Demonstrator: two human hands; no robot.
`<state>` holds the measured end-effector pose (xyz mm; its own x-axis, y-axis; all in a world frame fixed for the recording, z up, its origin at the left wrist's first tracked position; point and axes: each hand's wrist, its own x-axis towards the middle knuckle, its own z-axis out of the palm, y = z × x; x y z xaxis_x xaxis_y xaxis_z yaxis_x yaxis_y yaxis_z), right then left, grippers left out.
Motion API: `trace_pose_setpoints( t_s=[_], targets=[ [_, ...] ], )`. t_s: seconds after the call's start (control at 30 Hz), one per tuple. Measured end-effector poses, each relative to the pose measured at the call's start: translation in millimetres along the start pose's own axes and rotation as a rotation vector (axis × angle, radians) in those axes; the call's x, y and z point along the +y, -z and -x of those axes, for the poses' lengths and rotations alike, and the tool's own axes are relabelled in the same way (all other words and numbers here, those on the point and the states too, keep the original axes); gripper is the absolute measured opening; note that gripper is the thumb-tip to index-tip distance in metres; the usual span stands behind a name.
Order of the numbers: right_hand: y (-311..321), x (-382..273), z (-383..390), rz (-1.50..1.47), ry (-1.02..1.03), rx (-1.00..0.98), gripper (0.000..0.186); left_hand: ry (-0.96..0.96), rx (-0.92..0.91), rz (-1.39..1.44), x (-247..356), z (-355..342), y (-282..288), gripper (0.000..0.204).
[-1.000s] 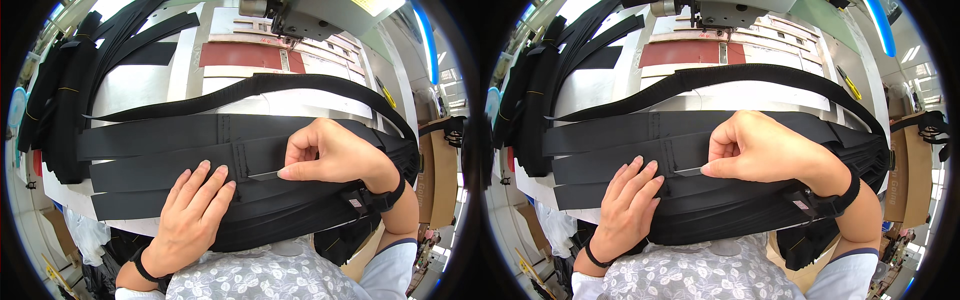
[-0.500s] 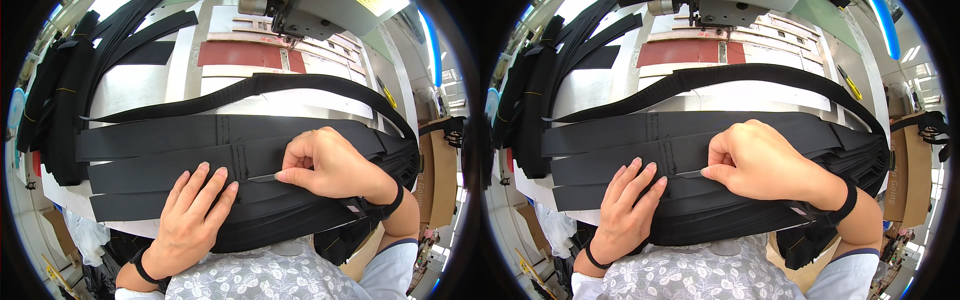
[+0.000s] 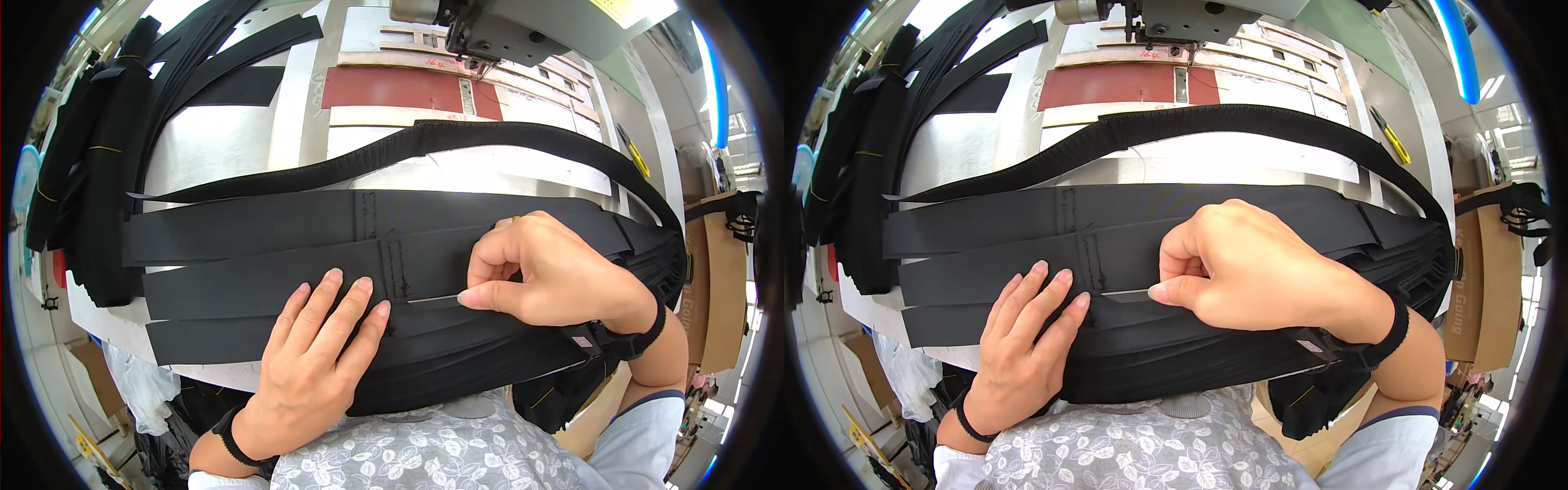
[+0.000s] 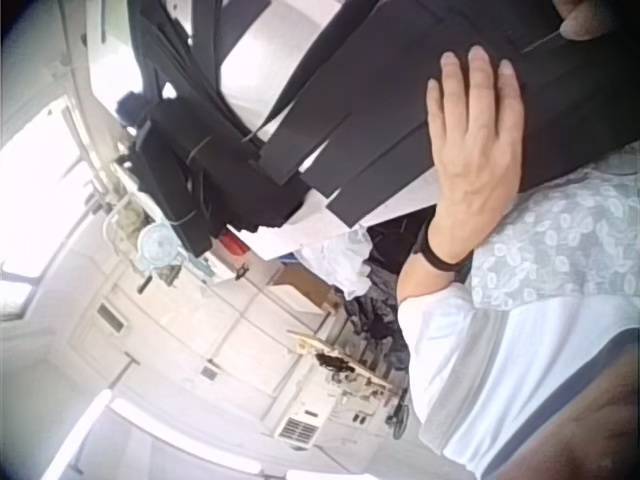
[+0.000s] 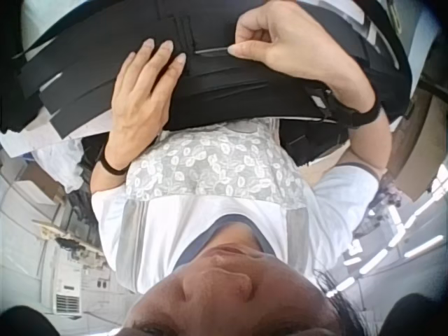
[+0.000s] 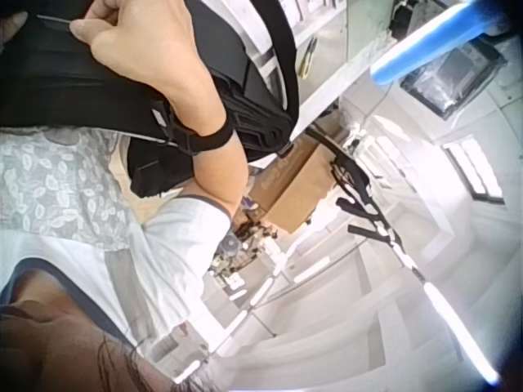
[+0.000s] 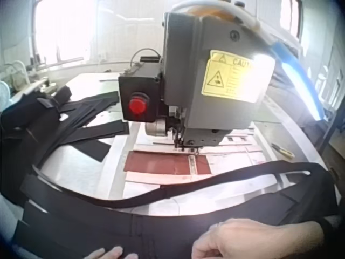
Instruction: The person uses a seam ripper to carefully remove stitches from a black fabric strap. They hold the strap steady with their left hand while guiding the tool with their right hand to cut the threads along the seam.
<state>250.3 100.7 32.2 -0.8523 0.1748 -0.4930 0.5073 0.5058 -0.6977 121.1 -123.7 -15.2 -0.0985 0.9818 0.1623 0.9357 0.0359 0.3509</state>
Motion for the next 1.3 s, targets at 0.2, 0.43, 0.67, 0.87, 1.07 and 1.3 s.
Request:
trace_pose_setpoints(
  t_s=[0.2, 0.43, 0.67, 0.87, 1.07, 1.3],
  targets=[
    [-4, -6, 0, 0.107, -0.032, 0.023, 0.013, 0.002, -0.009, -0.014, 0, -1, 0, 0.03],
    [-12, -5, -1, 0.151, -0.042, 0.086, 0.013, 0.007, -0.007, -0.006, 0, -1, 0, 0.029],
    [-13, -9, -2, 0.081, -0.069, 0.132, 0.017, -0.002, -0.019, 0.001, 0, -2, 1, 0.031],
    [20, -15, 16, 0.1, 0.097, 0.203, 0.018, 0.0, -0.098, 0.101, -5, -2, 10, 0.04],
    [43, -4, 6, 0.323, 0.258, 0.545, 0.015, 0.074, -0.012, -0.033, -7, -21, 54, 0.042],
    [51, 16, -8, 0.296, 0.169, 0.572, 0.016, 0.052, 0.063, -0.288, -51, -56, 47, 0.038]
  ],
)
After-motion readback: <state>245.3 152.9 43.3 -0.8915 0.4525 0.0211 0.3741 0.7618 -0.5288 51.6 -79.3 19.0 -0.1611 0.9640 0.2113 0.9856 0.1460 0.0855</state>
